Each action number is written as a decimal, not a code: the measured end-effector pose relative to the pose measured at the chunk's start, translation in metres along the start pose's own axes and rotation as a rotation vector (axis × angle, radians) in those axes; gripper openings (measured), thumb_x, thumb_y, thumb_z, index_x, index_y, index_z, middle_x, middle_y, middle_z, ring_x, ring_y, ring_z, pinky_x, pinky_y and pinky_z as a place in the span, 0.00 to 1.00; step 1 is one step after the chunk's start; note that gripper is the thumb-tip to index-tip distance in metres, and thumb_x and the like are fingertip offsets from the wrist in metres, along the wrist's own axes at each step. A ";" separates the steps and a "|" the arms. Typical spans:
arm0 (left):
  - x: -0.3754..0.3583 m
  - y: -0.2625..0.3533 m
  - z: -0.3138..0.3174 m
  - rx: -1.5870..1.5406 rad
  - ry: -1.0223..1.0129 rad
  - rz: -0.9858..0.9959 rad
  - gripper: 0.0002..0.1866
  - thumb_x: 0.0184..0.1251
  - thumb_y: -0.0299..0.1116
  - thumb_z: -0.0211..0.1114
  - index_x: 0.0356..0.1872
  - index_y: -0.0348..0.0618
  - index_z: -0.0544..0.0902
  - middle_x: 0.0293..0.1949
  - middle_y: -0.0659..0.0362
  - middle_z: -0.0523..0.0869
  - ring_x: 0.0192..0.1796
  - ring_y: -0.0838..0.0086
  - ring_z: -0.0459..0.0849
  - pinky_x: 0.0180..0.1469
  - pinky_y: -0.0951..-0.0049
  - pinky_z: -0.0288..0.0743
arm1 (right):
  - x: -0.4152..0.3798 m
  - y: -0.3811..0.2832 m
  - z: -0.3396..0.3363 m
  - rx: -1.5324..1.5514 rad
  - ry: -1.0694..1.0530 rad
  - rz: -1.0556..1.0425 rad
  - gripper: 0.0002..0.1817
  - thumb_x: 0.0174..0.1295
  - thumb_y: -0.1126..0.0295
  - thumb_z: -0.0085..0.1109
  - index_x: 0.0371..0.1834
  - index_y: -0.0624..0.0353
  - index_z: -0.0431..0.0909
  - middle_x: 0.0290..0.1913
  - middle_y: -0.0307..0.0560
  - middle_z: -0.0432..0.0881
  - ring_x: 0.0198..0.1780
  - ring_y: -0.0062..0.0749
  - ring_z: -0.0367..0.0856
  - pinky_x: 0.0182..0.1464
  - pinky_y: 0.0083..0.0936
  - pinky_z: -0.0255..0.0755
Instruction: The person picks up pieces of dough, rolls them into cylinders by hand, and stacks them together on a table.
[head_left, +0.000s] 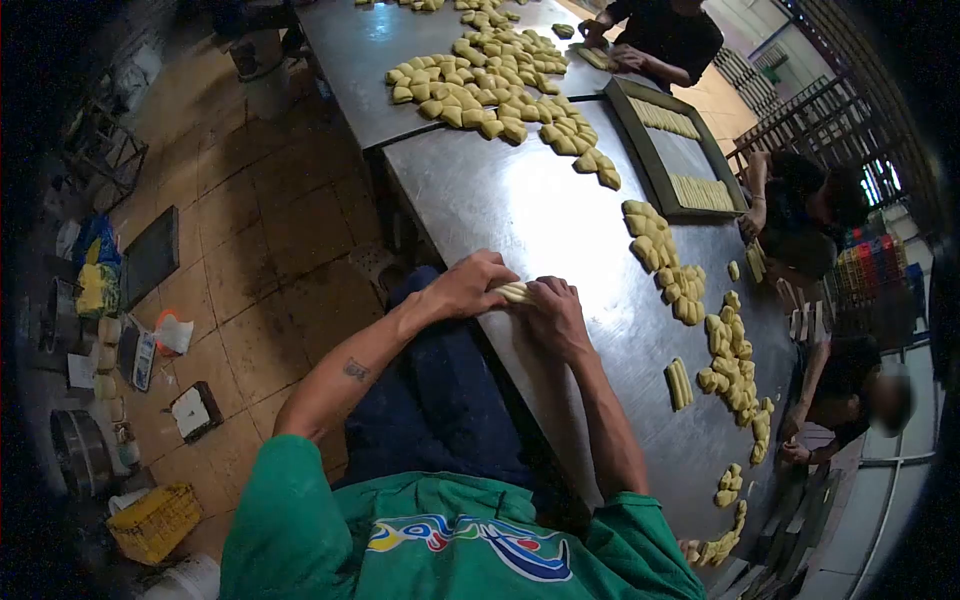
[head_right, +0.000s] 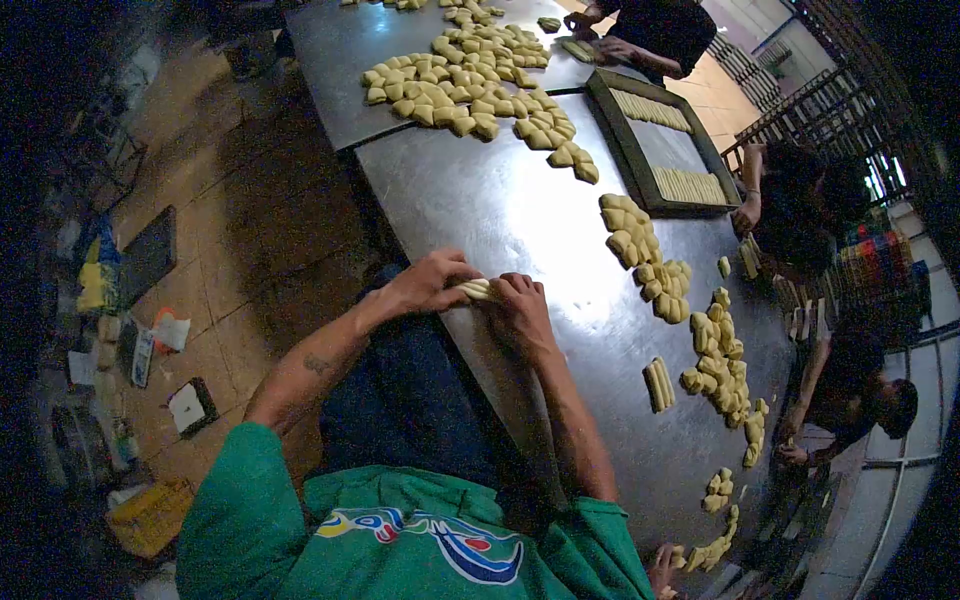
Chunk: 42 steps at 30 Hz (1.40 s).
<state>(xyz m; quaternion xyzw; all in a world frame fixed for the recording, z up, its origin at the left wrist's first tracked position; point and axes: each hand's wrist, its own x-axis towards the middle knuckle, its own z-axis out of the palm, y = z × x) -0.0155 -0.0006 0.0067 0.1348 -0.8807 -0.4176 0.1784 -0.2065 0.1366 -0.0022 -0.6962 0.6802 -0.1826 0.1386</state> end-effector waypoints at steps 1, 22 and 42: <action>-0.002 0.004 0.000 0.000 -0.001 0.001 0.24 0.47 0.35 0.77 0.48 0.42 0.85 0.41 0.50 0.81 0.49 0.55 0.78 0.54 0.60 0.72 | -0.002 -0.009 -0.009 0.026 -0.007 0.032 0.33 0.52 0.54 0.70 0.60 0.53 0.72 0.59 0.49 0.73 0.61 0.45 0.69 0.61 0.41 0.61; -0.020 0.075 0.037 -0.458 -0.042 -0.408 0.18 0.66 0.34 0.68 0.50 0.30 0.84 0.40 0.53 0.89 0.42 0.75 0.85 0.47 0.75 0.79 | -0.111 -0.062 -0.044 0.885 0.467 0.728 0.13 0.64 0.72 0.63 0.49 0.68 0.80 0.41 0.49 0.84 0.42 0.28 0.83 0.48 0.25 0.78; -0.008 0.073 0.002 -0.838 -0.078 -0.405 0.12 0.71 0.32 0.62 0.47 0.34 0.83 0.44 0.51 0.87 0.45 0.69 0.87 0.49 0.68 0.83 | -0.373 -0.001 -0.210 0.705 0.810 1.048 0.15 0.62 0.65 0.66 0.45 0.63 0.80 0.37 0.45 0.84 0.35 0.27 0.84 0.35 0.23 0.80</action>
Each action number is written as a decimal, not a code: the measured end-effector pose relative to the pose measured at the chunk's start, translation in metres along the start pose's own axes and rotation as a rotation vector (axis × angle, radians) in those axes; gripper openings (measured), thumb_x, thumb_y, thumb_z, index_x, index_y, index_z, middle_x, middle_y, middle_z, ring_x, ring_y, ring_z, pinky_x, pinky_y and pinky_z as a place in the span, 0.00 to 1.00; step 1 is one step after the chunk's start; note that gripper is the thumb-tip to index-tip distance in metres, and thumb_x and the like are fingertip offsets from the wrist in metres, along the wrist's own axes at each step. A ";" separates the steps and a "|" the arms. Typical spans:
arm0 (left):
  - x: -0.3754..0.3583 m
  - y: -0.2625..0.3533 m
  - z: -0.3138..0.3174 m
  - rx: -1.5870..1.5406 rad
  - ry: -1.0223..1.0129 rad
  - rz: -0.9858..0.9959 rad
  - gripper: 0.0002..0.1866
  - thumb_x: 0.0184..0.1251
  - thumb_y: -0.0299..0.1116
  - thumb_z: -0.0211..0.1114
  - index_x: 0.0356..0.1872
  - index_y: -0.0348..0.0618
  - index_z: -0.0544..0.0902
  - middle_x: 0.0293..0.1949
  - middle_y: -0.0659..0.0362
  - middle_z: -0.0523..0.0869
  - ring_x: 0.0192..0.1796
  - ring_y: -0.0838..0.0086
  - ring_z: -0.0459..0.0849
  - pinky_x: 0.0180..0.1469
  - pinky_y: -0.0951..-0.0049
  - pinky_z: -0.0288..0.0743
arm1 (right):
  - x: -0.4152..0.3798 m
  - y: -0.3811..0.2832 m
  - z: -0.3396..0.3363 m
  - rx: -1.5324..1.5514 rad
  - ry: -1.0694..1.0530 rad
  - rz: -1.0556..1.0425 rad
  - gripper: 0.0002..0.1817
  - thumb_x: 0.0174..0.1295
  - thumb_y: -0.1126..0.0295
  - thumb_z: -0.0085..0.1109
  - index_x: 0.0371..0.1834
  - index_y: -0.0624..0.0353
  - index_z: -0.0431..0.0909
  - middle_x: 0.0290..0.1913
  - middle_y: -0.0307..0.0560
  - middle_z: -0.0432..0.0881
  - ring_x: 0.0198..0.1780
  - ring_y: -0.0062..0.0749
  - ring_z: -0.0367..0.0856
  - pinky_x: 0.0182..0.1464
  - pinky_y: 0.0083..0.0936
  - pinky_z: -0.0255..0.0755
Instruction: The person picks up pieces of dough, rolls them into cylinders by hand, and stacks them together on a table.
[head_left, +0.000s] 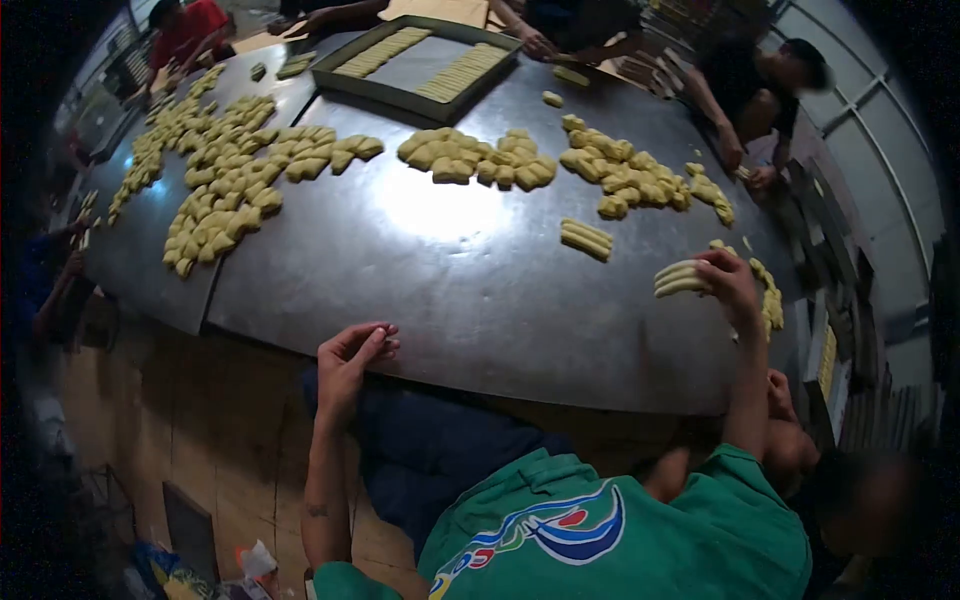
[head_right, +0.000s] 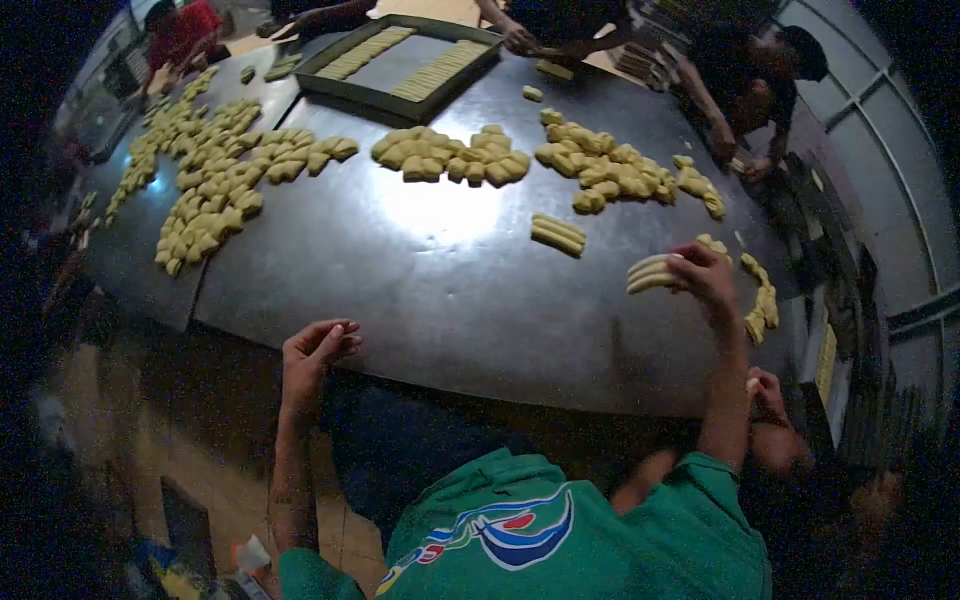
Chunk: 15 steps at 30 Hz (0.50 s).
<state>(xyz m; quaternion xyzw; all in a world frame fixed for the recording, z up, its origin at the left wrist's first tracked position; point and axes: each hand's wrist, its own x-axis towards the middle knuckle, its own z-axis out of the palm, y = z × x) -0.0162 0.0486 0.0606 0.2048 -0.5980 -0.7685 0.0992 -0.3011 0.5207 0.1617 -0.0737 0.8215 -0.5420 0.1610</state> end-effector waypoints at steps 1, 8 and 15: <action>-0.002 0.006 -0.006 0.011 0.036 0.005 0.12 0.71 0.33 0.62 0.47 0.34 0.83 0.44 0.52 0.88 0.44 0.68 0.87 0.49 0.67 0.82 | 0.005 0.011 -0.010 0.010 -0.020 -0.005 0.15 0.62 0.65 0.66 0.45 0.63 0.80 0.37 0.45 0.84 0.35 0.27 0.84 0.35 0.23 0.80; -0.019 -0.005 -0.092 -0.004 0.310 0.020 0.15 0.71 0.34 0.63 0.51 0.33 0.80 0.46 0.52 0.86 0.43 0.71 0.86 0.46 0.74 0.80 | 0.029 0.135 -0.058 0.218 -0.073 0.406 0.12 0.62 0.63 0.67 0.32 0.59 0.75 0.25 0.38 0.77 0.23 0.22 0.76 0.28 0.22 0.75; -0.059 -0.040 -0.180 0.031 0.450 -0.102 0.17 0.70 0.40 0.64 0.54 0.42 0.80 0.51 0.57 0.85 0.50 0.72 0.83 0.53 0.73 0.76 | 0.039 0.136 -0.036 -0.121 0.405 0.145 0.18 0.69 0.57 0.55 0.25 0.58 0.75 0.22 0.36 0.75 0.23 0.20 0.74 0.27 0.22 0.70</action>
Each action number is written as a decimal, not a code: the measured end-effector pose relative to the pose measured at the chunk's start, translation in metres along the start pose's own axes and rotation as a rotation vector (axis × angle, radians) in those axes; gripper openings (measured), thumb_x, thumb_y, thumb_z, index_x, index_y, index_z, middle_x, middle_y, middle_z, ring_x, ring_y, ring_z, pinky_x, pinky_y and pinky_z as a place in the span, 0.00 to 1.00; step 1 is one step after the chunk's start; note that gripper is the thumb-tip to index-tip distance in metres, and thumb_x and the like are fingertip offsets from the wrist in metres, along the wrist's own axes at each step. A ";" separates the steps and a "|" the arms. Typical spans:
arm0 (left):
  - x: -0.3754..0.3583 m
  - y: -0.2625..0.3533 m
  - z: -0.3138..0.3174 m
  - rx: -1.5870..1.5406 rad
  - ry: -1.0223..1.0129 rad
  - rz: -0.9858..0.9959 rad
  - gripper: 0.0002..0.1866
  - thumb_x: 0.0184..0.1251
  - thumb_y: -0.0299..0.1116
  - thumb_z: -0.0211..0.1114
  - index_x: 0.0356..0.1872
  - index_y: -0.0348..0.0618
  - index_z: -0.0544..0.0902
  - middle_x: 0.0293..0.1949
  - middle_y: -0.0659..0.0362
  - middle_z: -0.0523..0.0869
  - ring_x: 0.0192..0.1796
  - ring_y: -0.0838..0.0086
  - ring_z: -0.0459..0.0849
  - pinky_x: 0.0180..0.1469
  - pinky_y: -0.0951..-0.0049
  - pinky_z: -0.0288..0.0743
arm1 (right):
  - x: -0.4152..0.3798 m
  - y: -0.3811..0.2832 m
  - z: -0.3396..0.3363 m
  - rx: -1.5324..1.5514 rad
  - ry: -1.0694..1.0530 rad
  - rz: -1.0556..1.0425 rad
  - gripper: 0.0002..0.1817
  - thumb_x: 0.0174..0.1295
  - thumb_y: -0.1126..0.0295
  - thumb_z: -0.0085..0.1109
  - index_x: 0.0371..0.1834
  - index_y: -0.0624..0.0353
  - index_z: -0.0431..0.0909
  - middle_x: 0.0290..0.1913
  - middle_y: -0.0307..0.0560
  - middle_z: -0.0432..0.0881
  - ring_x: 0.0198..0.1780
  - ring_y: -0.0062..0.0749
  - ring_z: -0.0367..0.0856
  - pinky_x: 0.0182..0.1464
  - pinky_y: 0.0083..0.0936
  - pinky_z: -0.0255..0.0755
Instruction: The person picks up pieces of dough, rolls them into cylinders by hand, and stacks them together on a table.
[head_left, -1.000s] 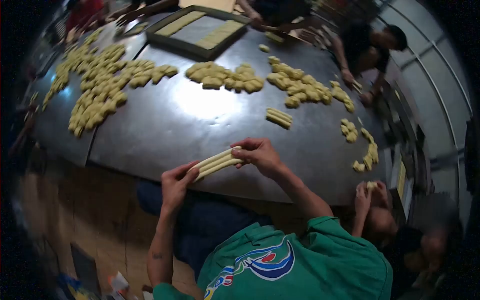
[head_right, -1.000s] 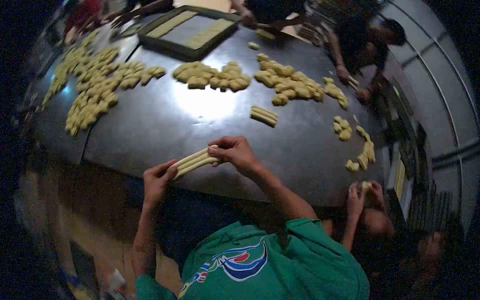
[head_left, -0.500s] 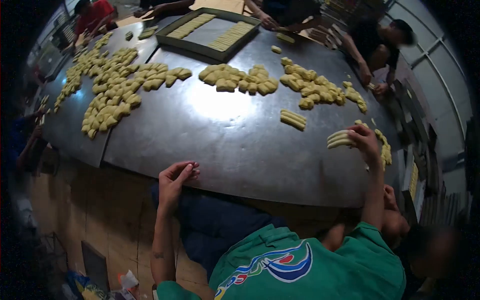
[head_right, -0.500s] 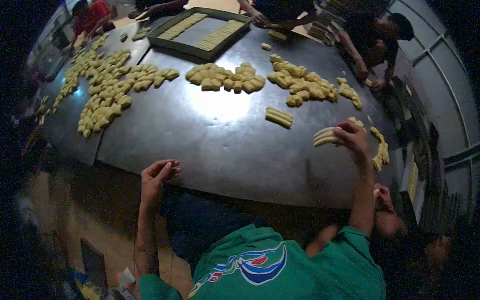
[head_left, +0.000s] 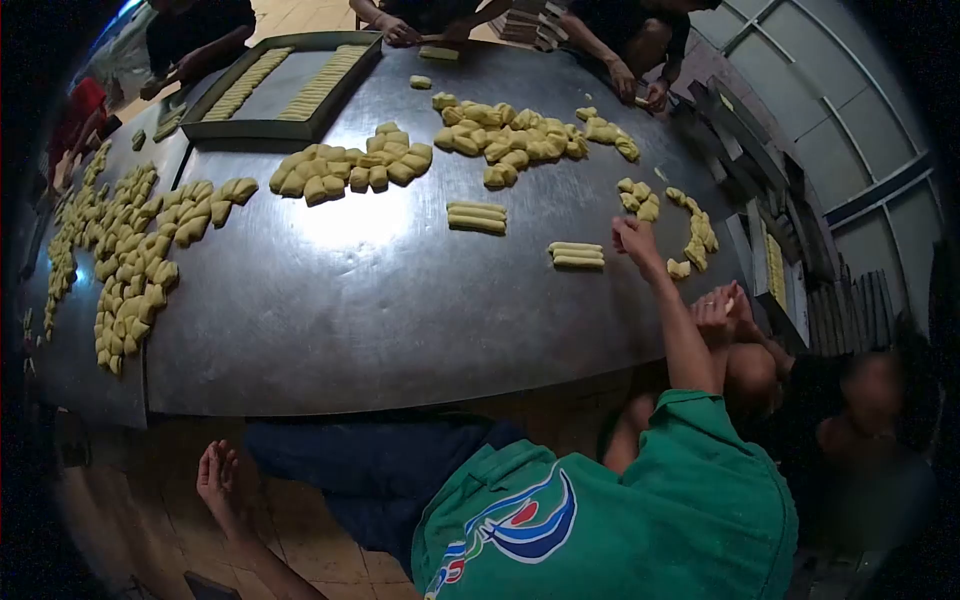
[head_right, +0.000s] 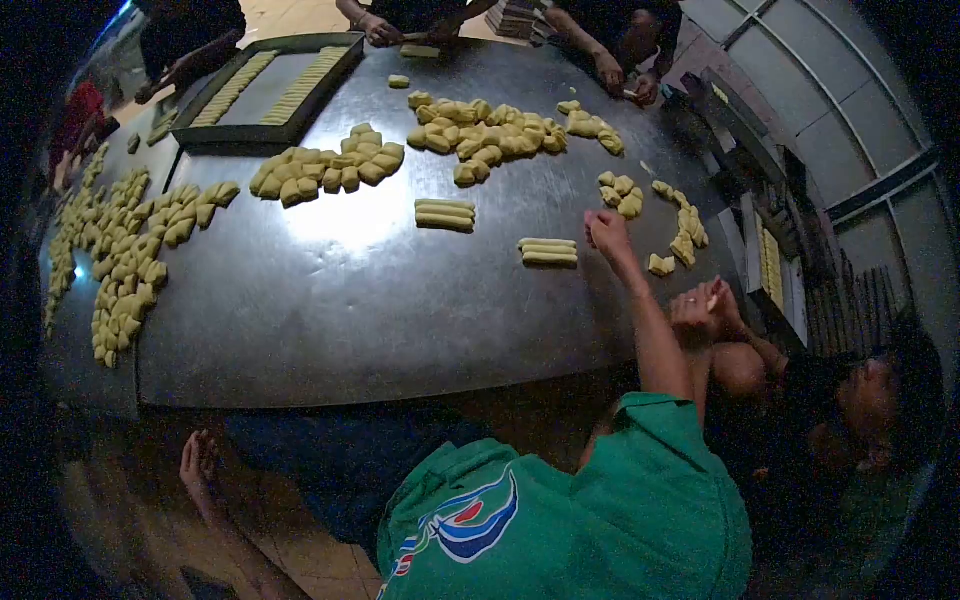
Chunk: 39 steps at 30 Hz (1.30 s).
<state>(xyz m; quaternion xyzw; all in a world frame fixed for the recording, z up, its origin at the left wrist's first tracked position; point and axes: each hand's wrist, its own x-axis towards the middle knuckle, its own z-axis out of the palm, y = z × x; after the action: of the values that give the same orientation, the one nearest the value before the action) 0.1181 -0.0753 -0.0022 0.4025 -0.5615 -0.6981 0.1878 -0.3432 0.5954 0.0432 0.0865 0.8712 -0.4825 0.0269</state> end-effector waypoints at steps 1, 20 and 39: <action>0.006 -0.011 -0.012 0.003 0.006 -0.002 0.17 0.70 0.40 0.64 0.54 0.42 0.80 0.51 0.57 0.85 0.50 0.72 0.83 0.53 0.73 0.76 | 0.003 0.003 0.004 0.000 -0.007 0.002 0.18 0.69 0.57 0.55 0.25 0.58 0.75 0.22 0.36 0.75 0.23 0.20 0.74 0.27 0.22 0.70; -0.115 -0.210 -0.162 -0.032 0.451 -0.368 0.22 0.68 0.42 0.64 0.60 0.44 0.76 0.50 0.59 0.84 0.49 0.71 0.82 0.52 0.70 0.76 | -0.197 -0.064 0.247 -0.711 -0.452 -0.958 0.44 0.70 0.47 0.42 0.69 0.84 0.48 0.72 0.79 0.44 0.76 0.70 0.37 0.77 0.53 0.31; -0.275 -0.316 -0.114 -0.016 0.475 -0.719 0.14 0.67 0.36 0.63 0.47 0.37 0.81 0.35 0.54 0.84 0.33 0.72 0.84 0.32 0.70 0.78 | -0.252 -0.156 0.355 -0.918 -0.715 -1.124 0.52 0.66 0.35 0.41 0.65 0.87 0.54 0.69 0.88 0.46 0.75 0.77 0.35 0.74 0.63 0.28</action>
<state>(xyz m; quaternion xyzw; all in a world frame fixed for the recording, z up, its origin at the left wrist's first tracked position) 0.4323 0.1436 -0.2058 0.7208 -0.3211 -0.6114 0.0597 -0.1361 0.1824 0.0174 -0.5435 0.8344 -0.0167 0.0899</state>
